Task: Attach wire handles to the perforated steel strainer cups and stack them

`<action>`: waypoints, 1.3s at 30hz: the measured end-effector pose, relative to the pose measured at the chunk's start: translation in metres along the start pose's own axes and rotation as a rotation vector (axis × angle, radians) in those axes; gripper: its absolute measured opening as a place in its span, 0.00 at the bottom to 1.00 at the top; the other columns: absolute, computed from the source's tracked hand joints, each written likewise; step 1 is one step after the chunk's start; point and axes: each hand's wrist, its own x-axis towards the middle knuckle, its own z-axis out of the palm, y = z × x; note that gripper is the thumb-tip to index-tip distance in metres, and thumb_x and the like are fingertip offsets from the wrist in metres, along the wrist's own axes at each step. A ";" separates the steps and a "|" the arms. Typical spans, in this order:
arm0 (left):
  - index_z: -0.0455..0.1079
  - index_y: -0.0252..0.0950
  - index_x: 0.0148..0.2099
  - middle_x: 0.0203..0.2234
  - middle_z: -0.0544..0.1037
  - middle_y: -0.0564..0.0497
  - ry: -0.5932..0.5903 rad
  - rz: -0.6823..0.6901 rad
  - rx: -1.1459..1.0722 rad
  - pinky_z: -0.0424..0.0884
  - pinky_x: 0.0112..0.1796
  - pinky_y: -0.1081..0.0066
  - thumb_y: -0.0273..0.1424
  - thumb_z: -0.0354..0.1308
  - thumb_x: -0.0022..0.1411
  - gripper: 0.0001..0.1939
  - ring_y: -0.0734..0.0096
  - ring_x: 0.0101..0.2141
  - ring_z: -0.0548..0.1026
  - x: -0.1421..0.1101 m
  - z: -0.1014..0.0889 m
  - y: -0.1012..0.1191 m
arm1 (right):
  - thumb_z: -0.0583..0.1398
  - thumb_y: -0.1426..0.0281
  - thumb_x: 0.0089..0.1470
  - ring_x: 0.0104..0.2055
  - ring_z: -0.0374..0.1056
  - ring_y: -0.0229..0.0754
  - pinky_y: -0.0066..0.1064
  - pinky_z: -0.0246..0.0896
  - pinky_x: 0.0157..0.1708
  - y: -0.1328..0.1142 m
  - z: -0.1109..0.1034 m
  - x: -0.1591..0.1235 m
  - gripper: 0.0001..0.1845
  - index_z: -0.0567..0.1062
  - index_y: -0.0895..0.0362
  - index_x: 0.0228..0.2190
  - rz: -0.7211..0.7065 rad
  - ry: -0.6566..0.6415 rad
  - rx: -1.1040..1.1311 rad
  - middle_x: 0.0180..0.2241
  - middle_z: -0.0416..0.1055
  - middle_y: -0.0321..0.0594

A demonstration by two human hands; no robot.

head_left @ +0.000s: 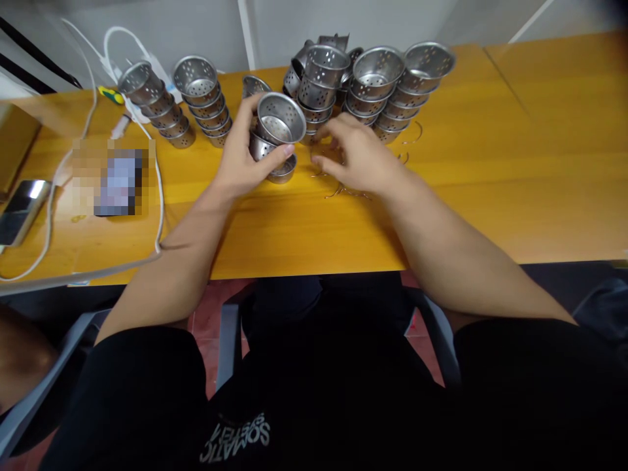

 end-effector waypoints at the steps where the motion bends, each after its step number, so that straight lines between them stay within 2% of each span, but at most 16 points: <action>1: 0.69 0.65 0.86 0.66 0.89 0.46 0.008 -0.015 0.010 0.79 0.77 0.33 0.72 0.63 0.77 0.44 0.40 0.83 0.76 -0.001 0.000 0.004 | 0.79 0.36 0.73 0.63 0.82 0.76 0.78 0.82 0.71 -0.014 -0.001 0.001 0.29 0.87 0.40 0.59 -0.001 0.039 0.036 0.61 0.84 0.53; 3: 0.73 0.64 0.84 0.70 0.88 0.46 0.025 -0.008 -0.009 0.79 0.78 0.32 0.73 0.66 0.74 0.45 0.37 0.80 0.79 -0.003 0.000 0.008 | 0.75 0.34 0.76 0.61 0.83 0.73 0.74 0.85 0.69 -0.035 0.001 0.002 0.30 0.87 0.39 0.63 -0.009 0.069 0.113 0.67 0.83 0.51; 7: 0.79 0.57 0.79 0.74 0.88 0.47 0.014 0.038 -0.117 0.80 0.78 0.34 0.79 0.73 0.67 0.51 0.36 0.73 0.84 -0.003 0.003 0.001 | 0.71 0.30 0.78 0.68 0.80 0.72 0.71 0.87 0.70 -0.044 0.014 0.004 0.29 0.89 0.39 0.53 -0.061 0.077 0.175 0.71 0.81 0.49; 10: 0.77 0.58 0.80 0.76 0.86 0.49 0.006 0.023 -0.168 0.80 0.76 0.32 0.81 0.76 0.63 0.56 0.35 0.75 0.82 -0.001 0.000 -0.018 | 0.70 0.27 0.77 0.73 0.77 0.75 0.73 0.88 0.71 -0.036 0.020 0.006 0.31 0.88 0.40 0.49 -0.041 0.164 0.194 0.69 0.82 0.52; 12: 0.74 0.61 0.80 0.75 0.86 0.53 0.044 -0.004 -0.212 0.80 0.73 0.31 0.84 0.75 0.63 0.56 0.36 0.74 0.81 0.004 -0.003 -0.041 | 0.70 0.26 0.77 0.75 0.75 0.77 0.75 0.87 0.71 -0.033 0.019 0.007 0.32 0.87 0.40 0.49 -0.011 0.229 0.199 0.68 0.82 0.54; 14: 0.72 0.60 0.77 0.67 0.89 0.56 0.090 -0.047 -0.277 0.80 0.69 0.32 0.87 0.71 0.66 0.54 0.44 0.67 0.82 0.009 -0.005 -0.070 | 0.70 0.27 0.77 0.75 0.75 0.80 0.78 0.86 0.70 -0.032 0.015 0.008 0.32 0.86 0.40 0.48 0.006 0.246 0.179 0.66 0.83 0.55; 16: 0.66 0.56 0.81 0.60 0.87 0.57 0.017 -0.091 -0.248 0.77 0.70 0.32 0.89 0.50 0.79 0.52 0.53 0.64 0.77 0.013 -0.005 -0.096 | 0.70 0.28 0.78 0.73 0.77 0.80 0.80 0.84 0.69 -0.030 0.011 0.008 0.29 0.86 0.39 0.47 0.007 0.213 0.147 0.64 0.85 0.55; 17: 0.64 0.55 0.82 0.57 0.86 0.56 -0.027 -0.120 -0.249 0.77 0.70 0.32 0.88 0.44 0.81 0.53 0.55 0.64 0.76 0.014 -0.004 -0.105 | 0.70 0.30 0.78 0.71 0.78 0.80 0.81 0.83 0.70 -0.029 0.011 0.008 0.28 0.86 0.39 0.48 -0.001 0.187 0.134 0.62 0.86 0.54; 18: 0.64 0.54 0.82 0.55 0.85 0.56 -0.057 -0.171 -0.275 0.78 0.70 0.32 0.89 0.44 0.80 0.54 0.56 0.64 0.75 0.014 -0.001 -0.111 | 0.70 0.31 0.78 0.70 0.79 0.79 0.80 0.82 0.71 -0.028 0.011 0.008 0.26 0.86 0.38 0.48 -0.014 0.162 0.126 0.61 0.87 0.53; 21: 0.73 0.54 0.74 0.54 0.86 0.53 -0.011 -0.368 -0.432 0.86 0.62 0.32 0.93 0.63 0.67 0.57 0.50 0.61 0.80 0.008 0.009 -0.111 | 0.70 0.34 0.80 0.66 0.80 0.76 0.76 0.81 0.74 -0.023 0.016 0.007 0.24 0.87 0.39 0.50 -0.053 0.091 0.116 0.58 0.87 0.52; 24: 0.76 0.56 0.71 0.61 0.87 0.48 -0.001 -0.449 -0.493 0.91 0.55 0.31 0.92 0.66 0.64 0.55 0.39 0.64 0.84 0.003 0.020 -0.098 | 0.72 0.37 0.81 0.65 0.81 0.75 0.74 0.80 0.75 -0.021 0.020 0.006 0.22 0.88 0.39 0.52 -0.069 0.062 0.111 0.58 0.86 0.51; 26: 0.74 0.57 0.73 0.69 0.84 0.48 -0.030 -0.464 -0.521 0.92 0.54 0.31 0.91 0.69 0.63 0.56 0.38 0.66 0.83 0.003 0.025 -0.095 | 0.73 0.40 0.81 0.66 0.82 0.75 0.74 0.79 0.75 -0.022 0.019 0.005 0.20 0.89 0.40 0.53 -0.075 0.041 0.099 0.59 0.86 0.51; 29: 0.67 0.55 0.74 0.73 0.79 0.51 -0.037 -0.496 -0.556 0.90 0.55 0.30 0.90 0.75 0.56 0.63 0.45 0.64 0.79 0.008 0.027 -0.105 | 0.73 0.42 0.81 0.66 0.82 0.74 0.74 0.79 0.75 -0.023 0.015 0.004 0.18 0.91 0.40 0.53 -0.078 -0.034 0.062 0.59 0.87 0.50; 33: 0.54 0.60 0.85 0.74 0.76 0.54 -0.032 -0.441 -0.427 0.81 0.61 0.27 0.96 0.59 0.62 0.67 0.45 0.69 0.69 0.014 0.025 -0.127 | 0.73 0.42 0.82 0.65 0.82 0.74 0.74 0.78 0.75 -0.024 0.014 0.002 0.18 0.90 0.41 0.50 -0.080 -0.088 0.037 0.59 0.88 0.50; 37: 0.59 0.60 0.82 0.69 0.79 0.56 0.094 -0.360 -0.400 0.73 0.67 0.34 0.94 0.73 0.52 0.72 0.47 0.70 0.64 0.014 0.025 -0.134 | 0.72 0.42 0.84 0.63 0.81 0.74 0.75 0.76 0.74 -0.026 0.020 0.001 0.19 0.89 0.42 0.47 -0.099 -0.114 0.020 0.56 0.88 0.50; 39: 0.57 0.57 0.82 0.70 0.79 0.55 0.056 -0.304 -0.348 0.67 0.69 0.36 0.93 0.71 0.58 0.69 0.49 0.70 0.63 0.012 0.024 -0.131 | 0.70 0.43 0.85 0.62 0.81 0.73 0.75 0.75 0.74 -0.025 0.025 0.002 0.19 0.88 0.42 0.46 -0.110 -0.145 -0.010 0.54 0.88 0.49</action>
